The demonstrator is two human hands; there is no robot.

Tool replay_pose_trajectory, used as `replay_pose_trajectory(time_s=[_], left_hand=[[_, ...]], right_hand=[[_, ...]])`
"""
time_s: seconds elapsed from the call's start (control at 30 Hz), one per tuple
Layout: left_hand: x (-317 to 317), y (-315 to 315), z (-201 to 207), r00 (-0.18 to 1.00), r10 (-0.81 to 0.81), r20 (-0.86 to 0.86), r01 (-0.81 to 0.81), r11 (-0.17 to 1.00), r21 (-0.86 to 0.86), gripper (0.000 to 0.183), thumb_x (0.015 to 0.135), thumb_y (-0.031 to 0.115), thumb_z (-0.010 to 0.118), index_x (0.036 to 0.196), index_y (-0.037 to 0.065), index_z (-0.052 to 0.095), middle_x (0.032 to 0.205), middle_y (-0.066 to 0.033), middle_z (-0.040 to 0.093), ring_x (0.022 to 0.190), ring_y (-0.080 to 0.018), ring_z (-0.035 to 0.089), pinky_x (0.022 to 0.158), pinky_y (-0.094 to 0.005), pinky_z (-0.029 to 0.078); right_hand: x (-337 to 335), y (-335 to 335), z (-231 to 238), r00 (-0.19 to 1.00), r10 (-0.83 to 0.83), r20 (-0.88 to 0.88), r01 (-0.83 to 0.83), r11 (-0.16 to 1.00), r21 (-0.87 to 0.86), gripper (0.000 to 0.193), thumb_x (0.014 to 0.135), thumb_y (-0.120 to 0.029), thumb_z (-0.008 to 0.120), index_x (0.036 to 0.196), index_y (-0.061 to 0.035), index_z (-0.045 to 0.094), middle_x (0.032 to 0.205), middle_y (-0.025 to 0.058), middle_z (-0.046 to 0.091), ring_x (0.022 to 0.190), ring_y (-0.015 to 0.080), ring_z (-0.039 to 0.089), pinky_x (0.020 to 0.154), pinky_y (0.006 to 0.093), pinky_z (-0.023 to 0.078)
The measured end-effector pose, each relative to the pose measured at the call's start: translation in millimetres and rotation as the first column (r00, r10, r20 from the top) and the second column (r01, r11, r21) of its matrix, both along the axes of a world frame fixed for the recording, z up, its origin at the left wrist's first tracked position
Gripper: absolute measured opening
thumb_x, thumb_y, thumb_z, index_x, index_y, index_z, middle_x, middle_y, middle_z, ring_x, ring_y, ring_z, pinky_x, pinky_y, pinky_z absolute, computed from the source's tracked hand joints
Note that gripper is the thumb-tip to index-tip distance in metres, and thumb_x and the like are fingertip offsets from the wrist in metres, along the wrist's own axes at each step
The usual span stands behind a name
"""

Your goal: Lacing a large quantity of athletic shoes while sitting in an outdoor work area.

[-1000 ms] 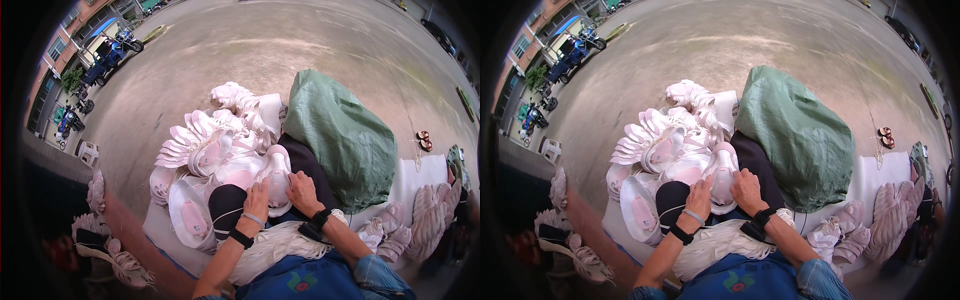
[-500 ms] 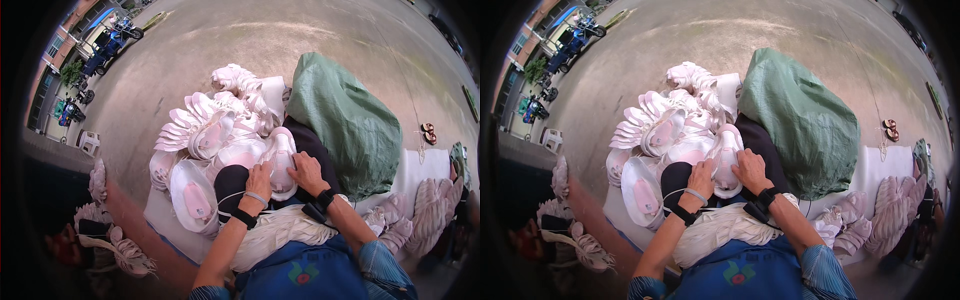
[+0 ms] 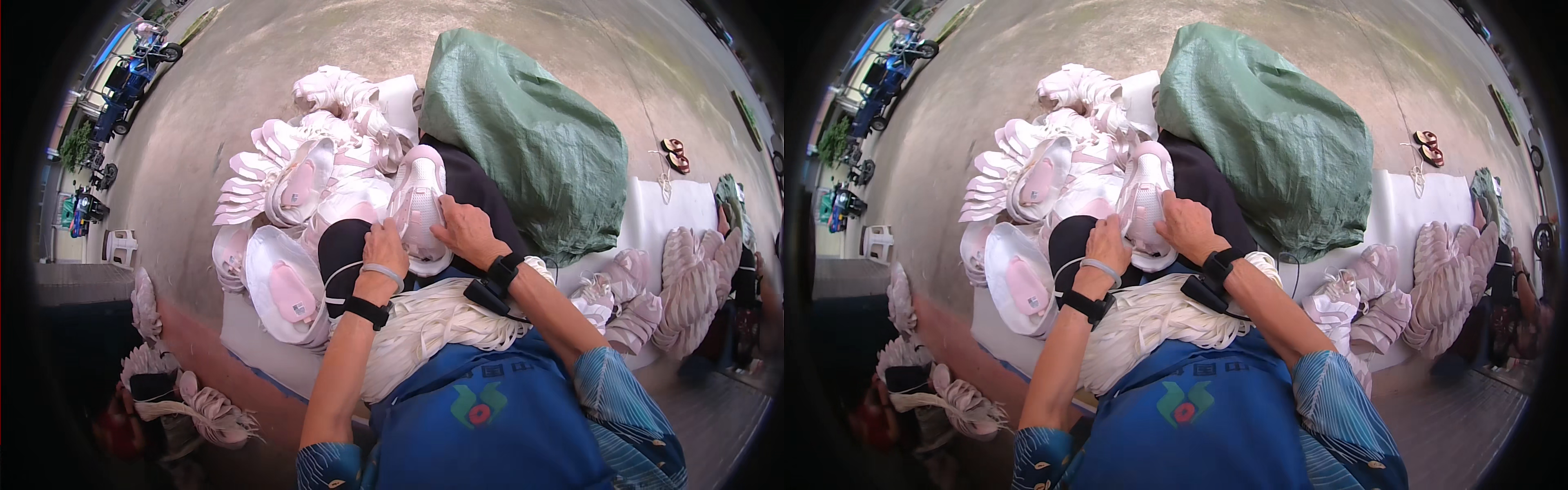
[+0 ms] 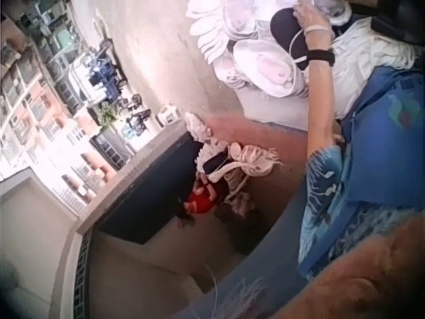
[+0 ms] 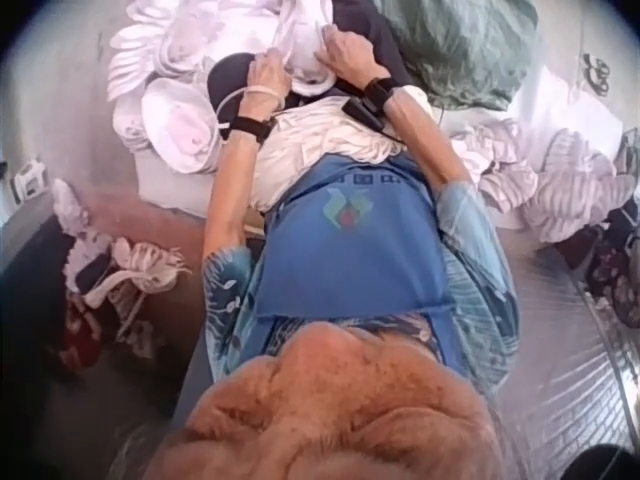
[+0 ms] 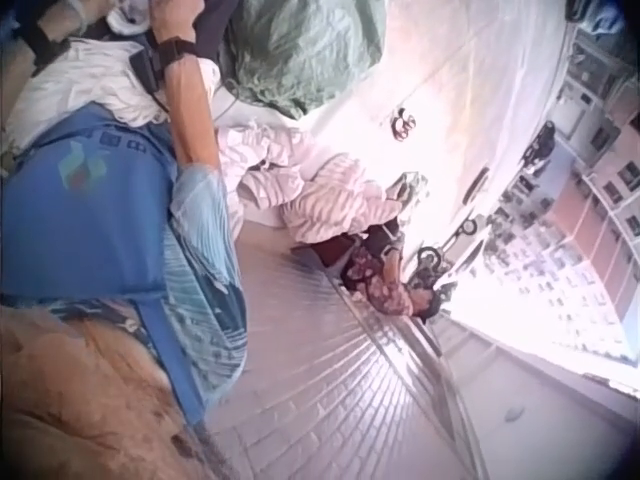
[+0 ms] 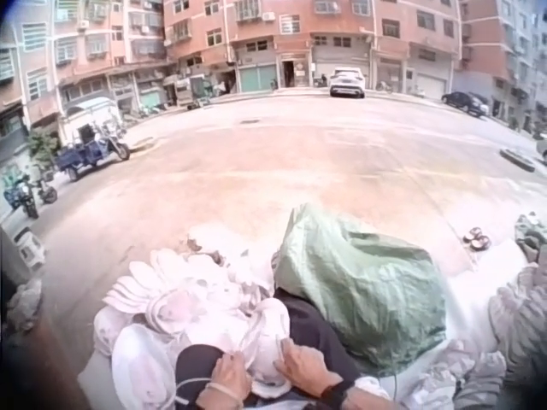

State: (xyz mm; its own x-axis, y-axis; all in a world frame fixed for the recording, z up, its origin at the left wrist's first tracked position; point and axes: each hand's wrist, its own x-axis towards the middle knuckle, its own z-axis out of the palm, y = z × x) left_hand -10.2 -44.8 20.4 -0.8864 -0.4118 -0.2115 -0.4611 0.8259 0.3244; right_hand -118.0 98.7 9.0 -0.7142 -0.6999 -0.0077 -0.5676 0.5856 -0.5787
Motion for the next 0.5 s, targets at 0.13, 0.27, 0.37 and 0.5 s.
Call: replay_pose_trajectory(time_s=[0.13, 0.27, 0.37, 0.5], left_hand=[[-2, -3, 0, 1.0, -0.022, -0.019, 0.022, 1.0, 0.001, 0.04, 0.074, 0.006, 0.069, 0.107, -0.004, 0.047, 0.104, -0.029, 0.054, 0.094, -0.0445, 0.058, 0.083, -0.0476, 0.049], [-4, -2, 5, 0.999, 0.027, 0.038, -0.028, 0.999, 0.033, 0.043, 0.074, 0.007, 0.071, 0.107, -0.003, 0.046, 0.106, -0.0289, 0.052, 0.093, -0.0459, 0.06, 0.082, -0.0478, 0.051], [-2, -4, 10, 0.996, 0.076, 0.037, -0.078, 0.995, 0.065, 0.046, 0.07, 0.007, 0.071, 0.106, -0.003, 0.044, 0.105, -0.03, 0.052, 0.095, -0.0478, 0.057, 0.082, -0.0493, 0.05], [0, -4, 19, 0.995, 0.091, 0.027, -0.094, 0.991, 0.092, 0.051, 0.074, 0.009, 0.074, 0.11, -0.003, 0.041, 0.111, -0.03, 0.047, 0.095, -0.0483, 0.059, 0.083, -0.048, 0.051]], right_hand=[[-1, -2, -7, 1.0, 0.011, 0.01, -0.011, 1.0, 0.004, 0.037, 0.078, -0.023, 0.065, 0.102, -0.0006, 0.049, 0.075, 0.0196, 0.064, 0.072, 0.038, 0.064, 0.064, 0.048, 0.05], [-3, -10, -14, 1.0, 0.023, -0.019, -0.023, 1.0, 0.0, 0.03, 0.078, -0.019, 0.062, 0.098, -0.0007, 0.049, 0.075, 0.0199, 0.064, 0.073, 0.0386, 0.064, 0.065, 0.0483, 0.05], [-7, -16, -14, 0.998, 0.057, -0.022, -0.058, 0.998, -0.024, 0.024, 0.078, -0.014, 0.06, 0.095, -0.0009, 0.049, 0.078, 0.02, 0.064, 0.074, 0.0387, 0.063, 0.066, 0.0478, 0.05], [-17, -22, -17, 0.987, 0.053, -0.153, -0.078, 0.984, -0.158, 0.013, 0.078, -0.008, 0.054, 0.089, 0.0, 0.052, 0.075, 0.0201, 0.065, 0.068, 0.0361, 0.065, 0.063, 0.0446, 0.051]])
